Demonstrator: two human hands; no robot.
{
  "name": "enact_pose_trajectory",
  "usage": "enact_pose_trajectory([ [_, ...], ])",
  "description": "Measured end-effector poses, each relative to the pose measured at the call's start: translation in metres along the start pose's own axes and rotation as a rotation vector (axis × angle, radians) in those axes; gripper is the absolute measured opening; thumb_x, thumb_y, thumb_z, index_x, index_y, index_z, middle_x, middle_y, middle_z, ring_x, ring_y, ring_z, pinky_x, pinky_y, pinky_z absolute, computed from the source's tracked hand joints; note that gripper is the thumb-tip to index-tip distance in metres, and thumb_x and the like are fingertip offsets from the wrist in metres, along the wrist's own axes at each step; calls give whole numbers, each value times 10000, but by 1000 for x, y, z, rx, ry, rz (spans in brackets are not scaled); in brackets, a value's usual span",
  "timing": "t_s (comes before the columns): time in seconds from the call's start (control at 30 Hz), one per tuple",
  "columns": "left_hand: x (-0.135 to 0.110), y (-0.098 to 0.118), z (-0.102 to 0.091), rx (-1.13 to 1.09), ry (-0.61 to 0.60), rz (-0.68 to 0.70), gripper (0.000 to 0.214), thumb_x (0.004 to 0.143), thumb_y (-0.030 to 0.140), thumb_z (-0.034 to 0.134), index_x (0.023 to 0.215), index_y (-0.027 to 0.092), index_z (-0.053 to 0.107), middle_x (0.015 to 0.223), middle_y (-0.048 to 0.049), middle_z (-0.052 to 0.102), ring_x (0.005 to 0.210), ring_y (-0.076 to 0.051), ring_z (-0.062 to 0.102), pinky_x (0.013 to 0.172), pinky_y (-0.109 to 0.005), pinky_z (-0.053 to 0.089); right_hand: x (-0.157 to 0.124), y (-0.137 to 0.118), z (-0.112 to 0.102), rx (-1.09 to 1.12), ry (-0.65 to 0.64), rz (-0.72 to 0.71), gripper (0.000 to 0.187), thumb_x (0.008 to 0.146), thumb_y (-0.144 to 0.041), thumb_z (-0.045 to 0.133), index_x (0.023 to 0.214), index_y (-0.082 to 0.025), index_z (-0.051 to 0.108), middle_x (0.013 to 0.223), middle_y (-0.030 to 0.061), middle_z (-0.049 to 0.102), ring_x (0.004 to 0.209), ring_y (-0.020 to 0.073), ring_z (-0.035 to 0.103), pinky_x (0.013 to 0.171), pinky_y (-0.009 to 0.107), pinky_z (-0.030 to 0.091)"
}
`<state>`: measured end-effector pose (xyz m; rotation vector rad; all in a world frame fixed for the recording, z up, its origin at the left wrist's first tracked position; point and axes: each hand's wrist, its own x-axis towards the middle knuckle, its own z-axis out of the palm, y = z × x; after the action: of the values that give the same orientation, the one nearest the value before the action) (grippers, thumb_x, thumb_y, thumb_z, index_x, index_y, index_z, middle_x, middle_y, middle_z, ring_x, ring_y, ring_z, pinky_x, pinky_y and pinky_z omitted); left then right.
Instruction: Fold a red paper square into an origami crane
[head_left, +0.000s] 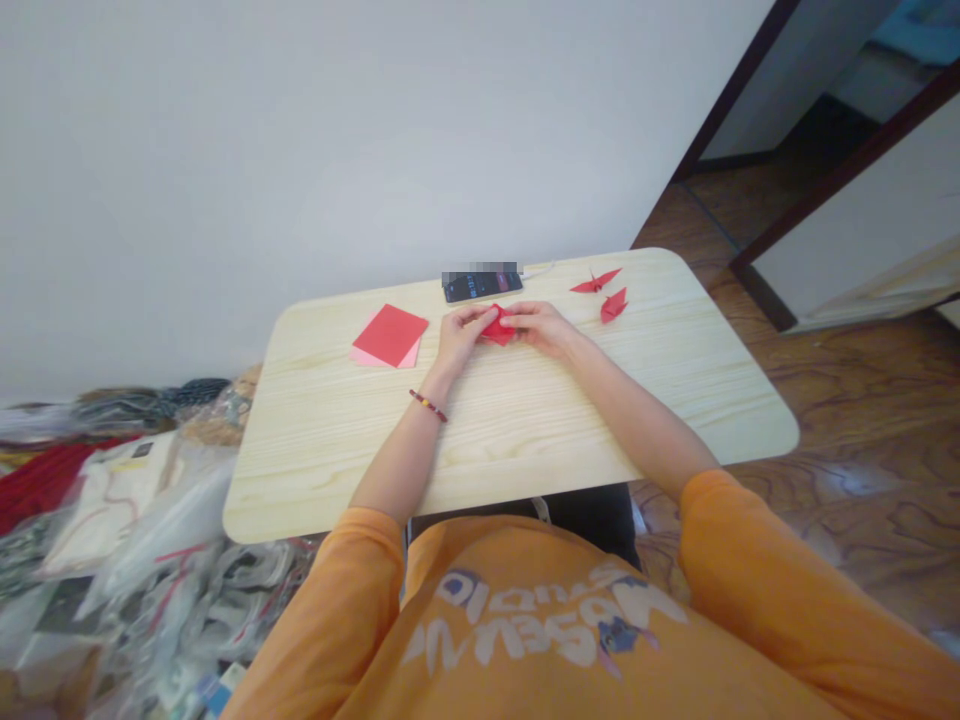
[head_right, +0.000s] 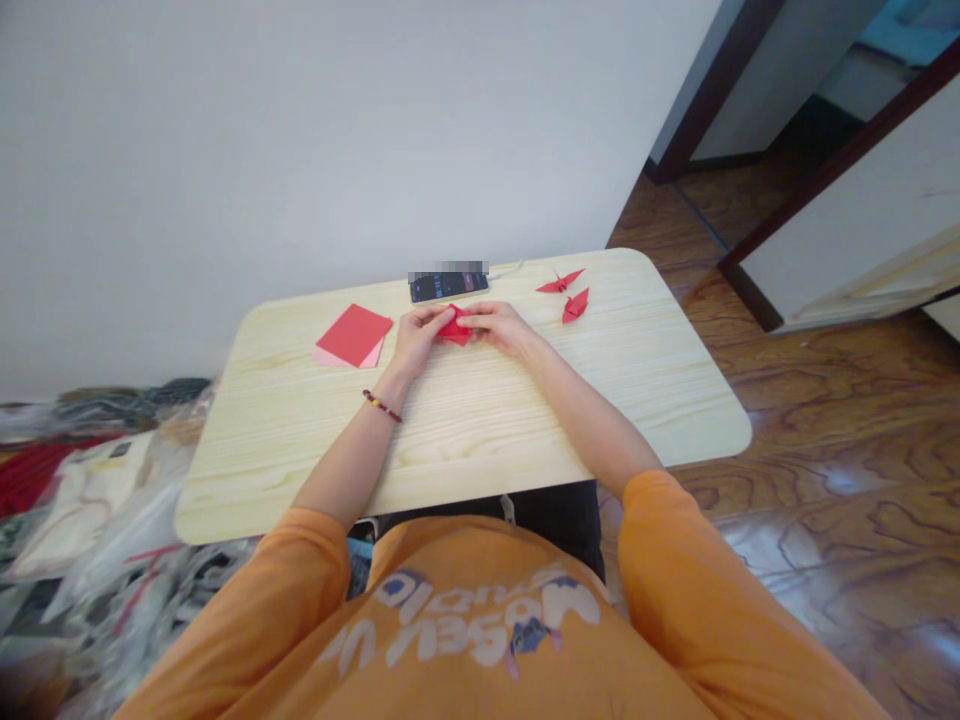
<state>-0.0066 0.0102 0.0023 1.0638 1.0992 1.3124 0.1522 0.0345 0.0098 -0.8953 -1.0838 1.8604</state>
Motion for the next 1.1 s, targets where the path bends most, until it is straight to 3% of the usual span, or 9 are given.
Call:
enact_pose_trajectory([
  [0.6,2,-1,-6,67,18,9,364,606,481,773,728,142,717,654,-26,694,514,-100,564,452,-201,421,-1,0,-2,-59,-19,48,317,470,-237,891,696,-120,702,697,29,704,662,120,632,674,247,517],
  [0.9,0,0,-5,82,20,-5,381,594,492,784,737,144,723,655,-32,701,514,-110,581,458,-210,439,-2,-2,-2,-71,-4,53,261,509,-173,879,677,-122,686,658,20,688,628,112,627,669,255,522],
  [1.1,-1,0,-6,35,-31,-16,398,542,432,829,791,139,725,722,-48,728,590,-142,644,547,-243,517,-2,-2,0,-63,6,61,247,520,-159,874,672,-121,683,666,27,695,633,117,636,677,254,525],
])
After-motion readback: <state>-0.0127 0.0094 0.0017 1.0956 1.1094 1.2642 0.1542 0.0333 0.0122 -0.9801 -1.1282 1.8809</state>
